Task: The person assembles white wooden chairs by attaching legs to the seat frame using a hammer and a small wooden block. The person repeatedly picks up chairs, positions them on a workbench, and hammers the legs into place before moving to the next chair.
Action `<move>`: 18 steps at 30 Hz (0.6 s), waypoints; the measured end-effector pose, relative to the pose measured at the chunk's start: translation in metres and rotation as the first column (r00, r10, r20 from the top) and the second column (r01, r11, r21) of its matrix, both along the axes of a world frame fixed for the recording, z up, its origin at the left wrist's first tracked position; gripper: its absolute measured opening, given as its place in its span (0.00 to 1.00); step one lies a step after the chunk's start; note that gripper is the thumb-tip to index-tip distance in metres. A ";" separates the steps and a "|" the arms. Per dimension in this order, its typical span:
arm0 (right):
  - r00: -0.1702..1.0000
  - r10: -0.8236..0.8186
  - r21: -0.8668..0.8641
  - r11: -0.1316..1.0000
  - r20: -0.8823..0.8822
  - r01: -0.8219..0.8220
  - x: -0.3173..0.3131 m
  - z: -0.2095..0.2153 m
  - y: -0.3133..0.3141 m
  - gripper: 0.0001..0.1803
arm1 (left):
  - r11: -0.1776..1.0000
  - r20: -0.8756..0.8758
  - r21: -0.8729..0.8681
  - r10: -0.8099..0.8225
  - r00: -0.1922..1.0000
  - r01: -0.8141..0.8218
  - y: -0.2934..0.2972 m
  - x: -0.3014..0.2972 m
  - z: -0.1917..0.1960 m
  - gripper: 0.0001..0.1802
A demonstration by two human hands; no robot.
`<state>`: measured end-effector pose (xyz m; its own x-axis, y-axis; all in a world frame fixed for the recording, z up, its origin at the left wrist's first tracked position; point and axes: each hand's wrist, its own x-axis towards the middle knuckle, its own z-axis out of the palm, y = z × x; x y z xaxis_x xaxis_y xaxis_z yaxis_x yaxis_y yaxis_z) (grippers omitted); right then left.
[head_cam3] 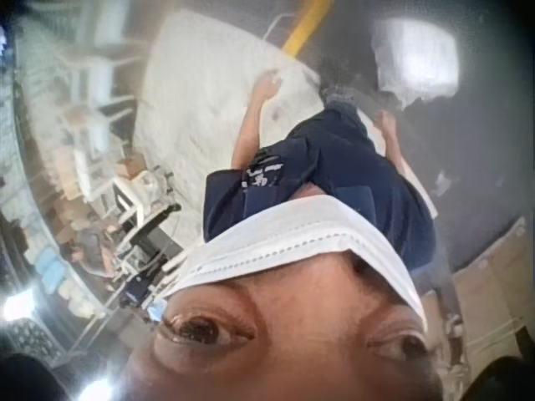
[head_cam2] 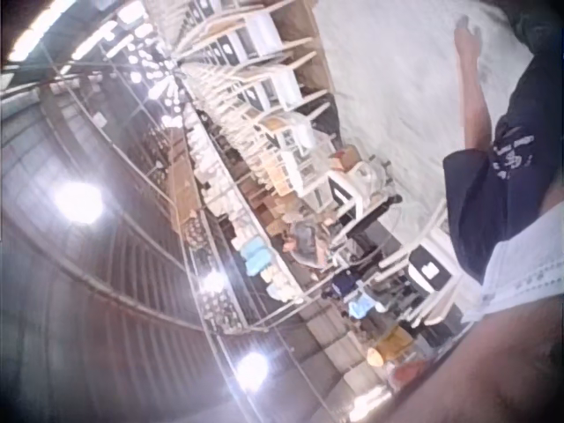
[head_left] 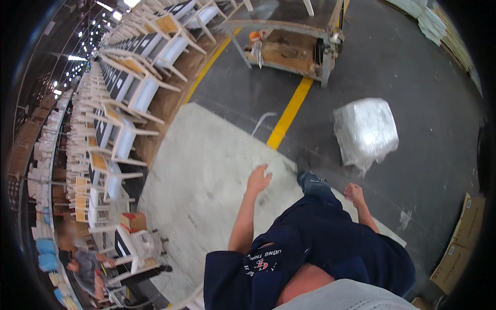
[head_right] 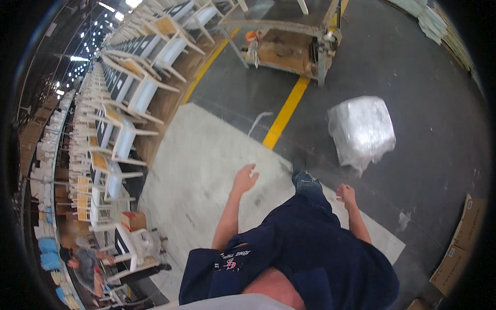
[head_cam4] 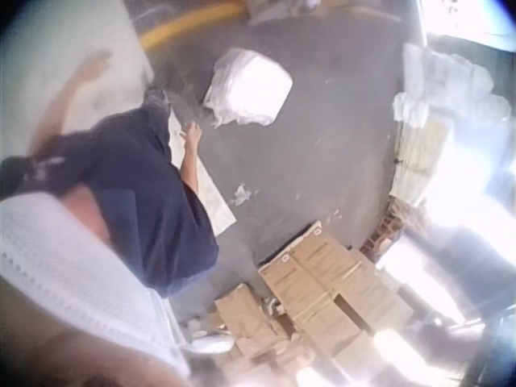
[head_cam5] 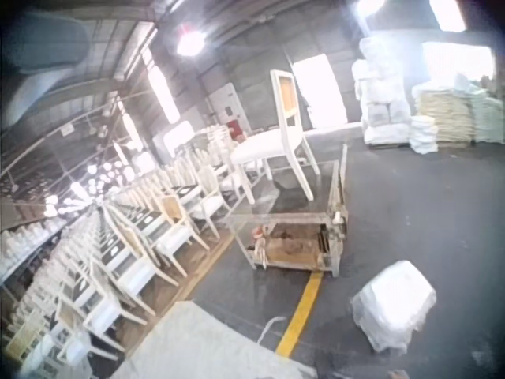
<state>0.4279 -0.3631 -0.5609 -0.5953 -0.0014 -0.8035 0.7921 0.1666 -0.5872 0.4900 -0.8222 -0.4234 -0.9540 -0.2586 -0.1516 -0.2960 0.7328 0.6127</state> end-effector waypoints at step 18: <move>0.515 0.060 0.039 0.998 -0.855 -0.052 -0.747 0.304 -0.415 0.18 | 0.995 0.093 0.090 0.039 0.995 -0.048 -0.365 -0.552 -0.016 0.22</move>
<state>-0.3188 -0.7778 -0.2572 -0.9940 -0.0571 0.0933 -0.1030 0.1995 -0.9745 -0.0620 -1.1868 -0.4389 -0.9234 -0.2805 -0.2620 -0.3838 0.6598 0.6461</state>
